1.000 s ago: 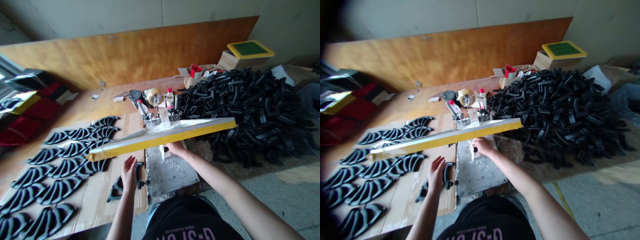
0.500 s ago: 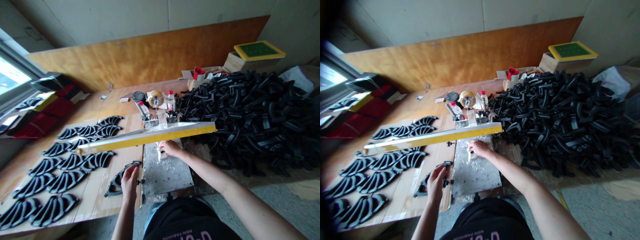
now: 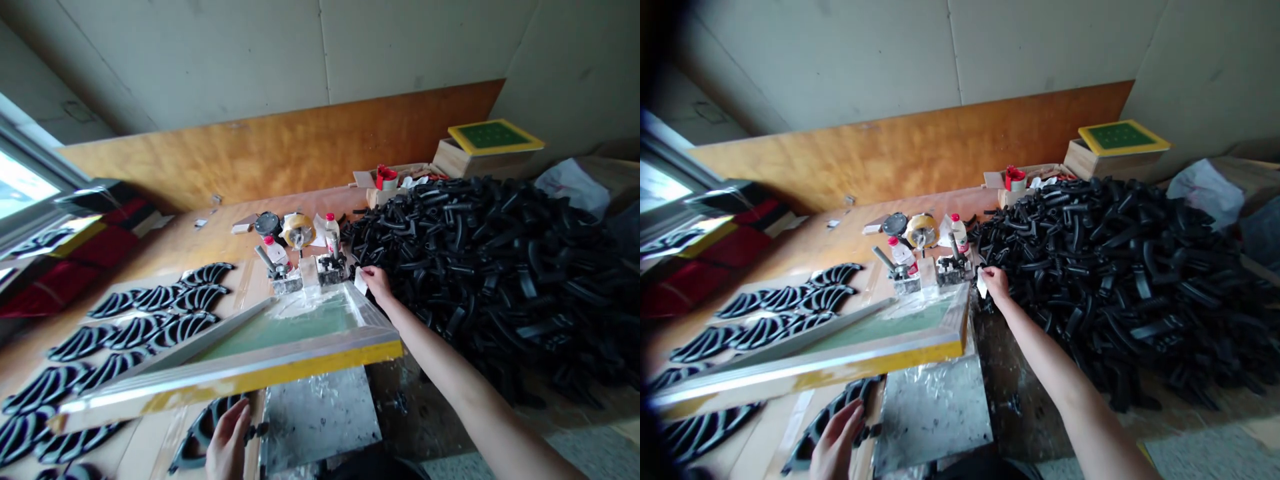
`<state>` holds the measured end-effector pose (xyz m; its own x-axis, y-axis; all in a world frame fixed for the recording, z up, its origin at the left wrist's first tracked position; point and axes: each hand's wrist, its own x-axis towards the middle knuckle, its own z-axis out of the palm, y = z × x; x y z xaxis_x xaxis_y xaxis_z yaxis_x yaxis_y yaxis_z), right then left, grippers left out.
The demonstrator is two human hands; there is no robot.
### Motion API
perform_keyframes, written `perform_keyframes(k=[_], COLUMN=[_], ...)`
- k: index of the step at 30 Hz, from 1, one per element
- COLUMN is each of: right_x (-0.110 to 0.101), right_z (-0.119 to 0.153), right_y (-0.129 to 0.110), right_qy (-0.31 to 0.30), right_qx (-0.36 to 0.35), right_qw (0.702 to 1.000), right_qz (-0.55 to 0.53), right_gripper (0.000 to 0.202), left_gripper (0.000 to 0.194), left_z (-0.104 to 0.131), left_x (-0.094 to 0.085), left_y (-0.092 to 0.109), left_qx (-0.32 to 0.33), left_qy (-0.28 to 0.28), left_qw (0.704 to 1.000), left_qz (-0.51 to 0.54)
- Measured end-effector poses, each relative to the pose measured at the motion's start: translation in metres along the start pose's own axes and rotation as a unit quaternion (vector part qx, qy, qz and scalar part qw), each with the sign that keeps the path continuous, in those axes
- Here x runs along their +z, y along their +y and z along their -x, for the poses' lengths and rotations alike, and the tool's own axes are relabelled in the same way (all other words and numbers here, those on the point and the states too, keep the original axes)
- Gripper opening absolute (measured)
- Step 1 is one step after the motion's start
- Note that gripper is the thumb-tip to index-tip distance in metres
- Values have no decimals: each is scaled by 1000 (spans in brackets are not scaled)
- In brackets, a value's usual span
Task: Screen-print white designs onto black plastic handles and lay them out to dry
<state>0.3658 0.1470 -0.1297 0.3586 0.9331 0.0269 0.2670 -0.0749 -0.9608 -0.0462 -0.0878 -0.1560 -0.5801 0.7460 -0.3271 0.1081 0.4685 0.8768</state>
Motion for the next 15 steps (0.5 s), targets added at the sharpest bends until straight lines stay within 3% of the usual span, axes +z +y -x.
perform_keyframes(k=[5,9,12,15], right_x=[36,61,65,53], right_z=[-47,-68,-74,-68], right_y=[-8,-11,-11,-10], right_qy=[0,-28,-40,-35], right_qx=[12,14,12,2], right_qw=[1000,999,998,997], right_qz=[5,16,36,61], right_gripper=[22,20,24,38], left_gripper=[53,39,33,33], left_z=[4,11,14,16], left_x=[17,19,16,15], left_y=[0,4,7,9], left_qx=[21,29,47,53], left_qy=[24,53,43,31], left_qw=[999,998,996,996], left_qz=[-6,-37,-59,-69])
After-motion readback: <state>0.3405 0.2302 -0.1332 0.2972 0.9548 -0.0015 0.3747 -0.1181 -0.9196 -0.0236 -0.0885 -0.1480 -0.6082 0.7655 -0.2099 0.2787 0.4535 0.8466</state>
